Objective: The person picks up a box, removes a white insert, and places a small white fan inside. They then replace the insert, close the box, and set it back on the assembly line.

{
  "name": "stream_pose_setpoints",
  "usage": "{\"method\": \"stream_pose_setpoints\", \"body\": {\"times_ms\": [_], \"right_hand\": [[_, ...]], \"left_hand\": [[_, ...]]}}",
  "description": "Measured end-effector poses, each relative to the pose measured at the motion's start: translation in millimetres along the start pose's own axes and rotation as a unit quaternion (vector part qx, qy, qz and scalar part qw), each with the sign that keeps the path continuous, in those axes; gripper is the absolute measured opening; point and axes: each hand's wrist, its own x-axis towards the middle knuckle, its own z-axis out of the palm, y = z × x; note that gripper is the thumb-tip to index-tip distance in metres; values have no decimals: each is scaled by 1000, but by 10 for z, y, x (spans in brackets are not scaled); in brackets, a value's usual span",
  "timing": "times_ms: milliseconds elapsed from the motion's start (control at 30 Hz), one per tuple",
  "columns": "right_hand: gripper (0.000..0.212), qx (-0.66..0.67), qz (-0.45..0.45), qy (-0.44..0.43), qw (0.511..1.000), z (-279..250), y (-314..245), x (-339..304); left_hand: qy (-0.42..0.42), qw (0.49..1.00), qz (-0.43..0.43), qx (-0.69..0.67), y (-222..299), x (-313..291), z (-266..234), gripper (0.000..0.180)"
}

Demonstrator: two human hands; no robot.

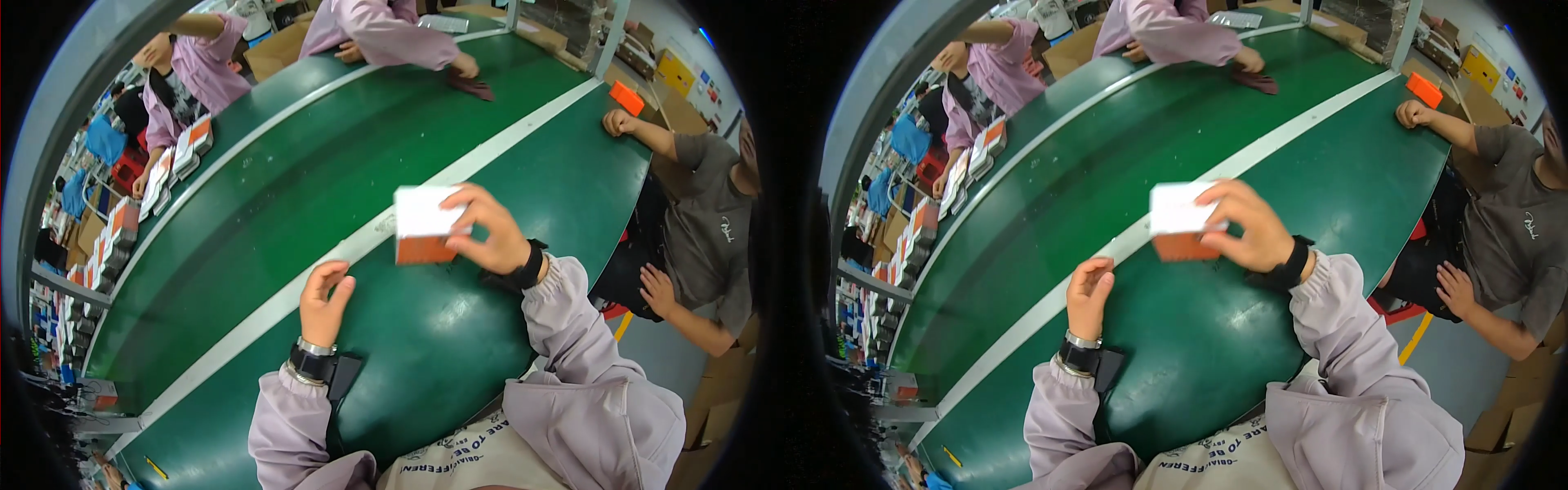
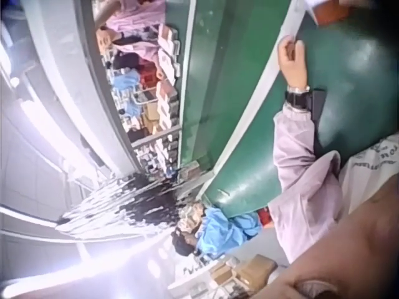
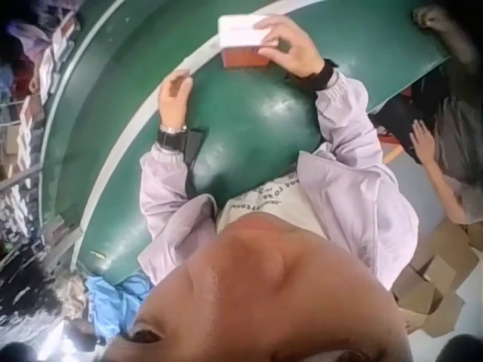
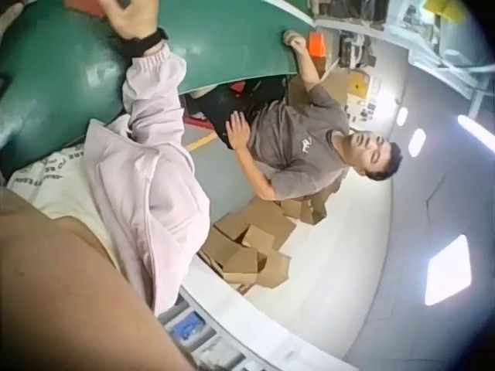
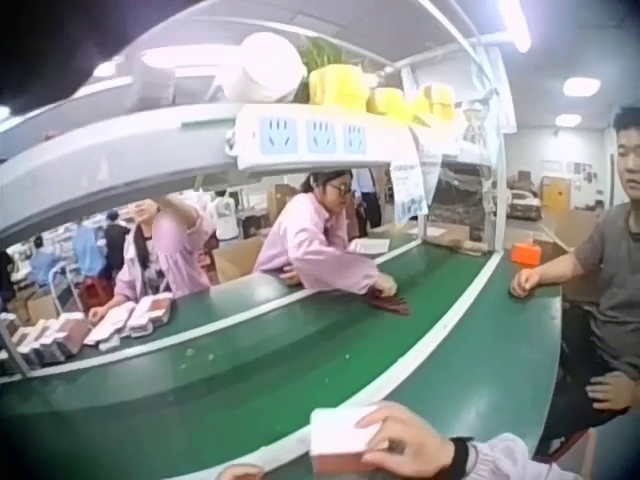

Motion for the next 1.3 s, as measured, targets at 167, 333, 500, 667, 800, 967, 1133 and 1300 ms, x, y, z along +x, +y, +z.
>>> {"method": "stream_pose_setpoints", "body": {"times_ms": [167, 333, 500, 667, 800, 967, 1133, 1300], "right_hand": [[13, -243, 103, 244, 933, -455, 492, -132], [12, -296, 176, 370, 863, -728, 697, -279], [15, -298, 189, 381, 855, -705, 743, -261], [16, -428, 134, 335, 829, -798, 712, -306], [15, -505, 96, 335, 790, -656, 678, -279], [14, -479, 61, 369, 794, -650, 622, -273], [13, -370, 49, 247, 894, -298, 478, -98], [10, -260, 264, 77, 926, -216, 569, -123]], "left_hand": [[0, 980, -188, -70, -102, 0, -425, 16], [-10, 981, -186, -63, -99, -63, -640, 18], [6, 979, -189, -70, -115, -216, -898, 18], [60, 976, -205, -51, -29, -551, -1315, 17], [151, 964, -218, -33, 114, -958, -1813, 15], [203, 953, -221, -53, 208, -1286, -2195, 13], [216, 946, -226, -84, 299, -1414, -2414, 11], [230, 940, -216, -128, 325, -1454, -2421, 9]]}}
